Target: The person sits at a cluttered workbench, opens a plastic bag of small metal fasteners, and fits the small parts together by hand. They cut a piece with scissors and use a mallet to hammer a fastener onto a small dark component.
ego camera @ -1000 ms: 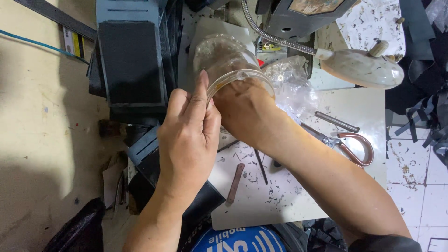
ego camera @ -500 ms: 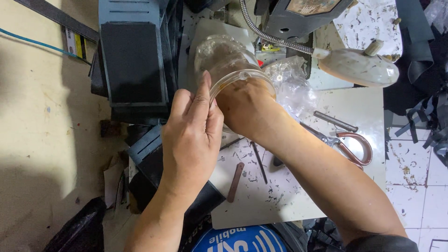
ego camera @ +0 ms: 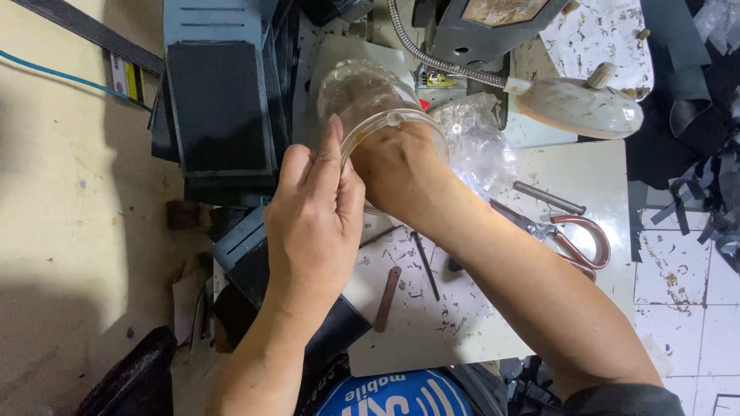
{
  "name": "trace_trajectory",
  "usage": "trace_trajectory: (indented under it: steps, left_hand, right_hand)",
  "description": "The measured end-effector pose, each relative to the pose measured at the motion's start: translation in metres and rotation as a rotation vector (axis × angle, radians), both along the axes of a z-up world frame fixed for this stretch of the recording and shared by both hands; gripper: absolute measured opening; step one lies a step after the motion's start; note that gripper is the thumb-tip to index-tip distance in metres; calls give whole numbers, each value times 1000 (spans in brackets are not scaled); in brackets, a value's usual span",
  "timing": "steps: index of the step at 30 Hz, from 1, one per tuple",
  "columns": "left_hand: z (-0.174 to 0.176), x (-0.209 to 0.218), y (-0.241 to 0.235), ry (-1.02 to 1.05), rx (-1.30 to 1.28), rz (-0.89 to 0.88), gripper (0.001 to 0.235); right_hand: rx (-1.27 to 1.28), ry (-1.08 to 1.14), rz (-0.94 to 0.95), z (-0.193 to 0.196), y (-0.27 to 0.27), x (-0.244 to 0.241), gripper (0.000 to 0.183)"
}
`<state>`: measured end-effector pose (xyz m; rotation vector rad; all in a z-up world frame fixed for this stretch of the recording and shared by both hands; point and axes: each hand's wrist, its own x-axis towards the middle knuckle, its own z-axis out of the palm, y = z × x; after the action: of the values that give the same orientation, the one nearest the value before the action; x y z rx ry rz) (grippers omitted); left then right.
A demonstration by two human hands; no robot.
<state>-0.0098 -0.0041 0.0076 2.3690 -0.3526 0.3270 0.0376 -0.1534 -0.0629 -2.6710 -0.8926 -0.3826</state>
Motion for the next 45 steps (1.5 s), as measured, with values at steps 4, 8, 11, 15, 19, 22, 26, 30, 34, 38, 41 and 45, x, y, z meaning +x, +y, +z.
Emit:
trace_trajectory:
  steps: [4,8,11,15,19,22,26,30,34,38,41,45]
  left_hand:
    - [-1,1,-1,-6,-15,4,45]
    - [-4,0,-1,-12,3,5,47]
    - [-6,0,-1,4,11,-13,50]
    - [-2,7,1,-1,-20,-22,45]
    - [2,15,-2,-47,-30,-13,38]
    - [4,23,0,-49,-52,-14,37]
    - [6,39,4,-94,-128,6,25]
    - [6,47,14,-268,-202,-67,12]
    - [6,34,18,-133,-418,-109,22]
    - [-24,6,24,-95,-336,11,23]
    - [-32,-35,19,-55,-204,31,25]
    - [-79,-95,6,16,31,-39,16]
  right_hand:
    - [170,82,43,12,-2,-3,11]
    - [116,1,50,37,0,-7,13]
    - [-128,5,3,57,-4,-16,23]
    - [218,52,-65,83,-7,-33,29]
    - [396,57,-100,85,-8,-34,19]
    - [575,147,-134,97,-7,-37,27]
    - [911,331,-138,96,-19,-51,21]
    - [1153,592,-208,84,-35,-85,10]
    - [1110,704,-233,60,-45,-121,6]
    - [1115,901,-350,33,-48,-147,9]
    - [1139,979,-368,18,-50,-161,13]
    - [1087,915,-452,14,-37,-169,12]
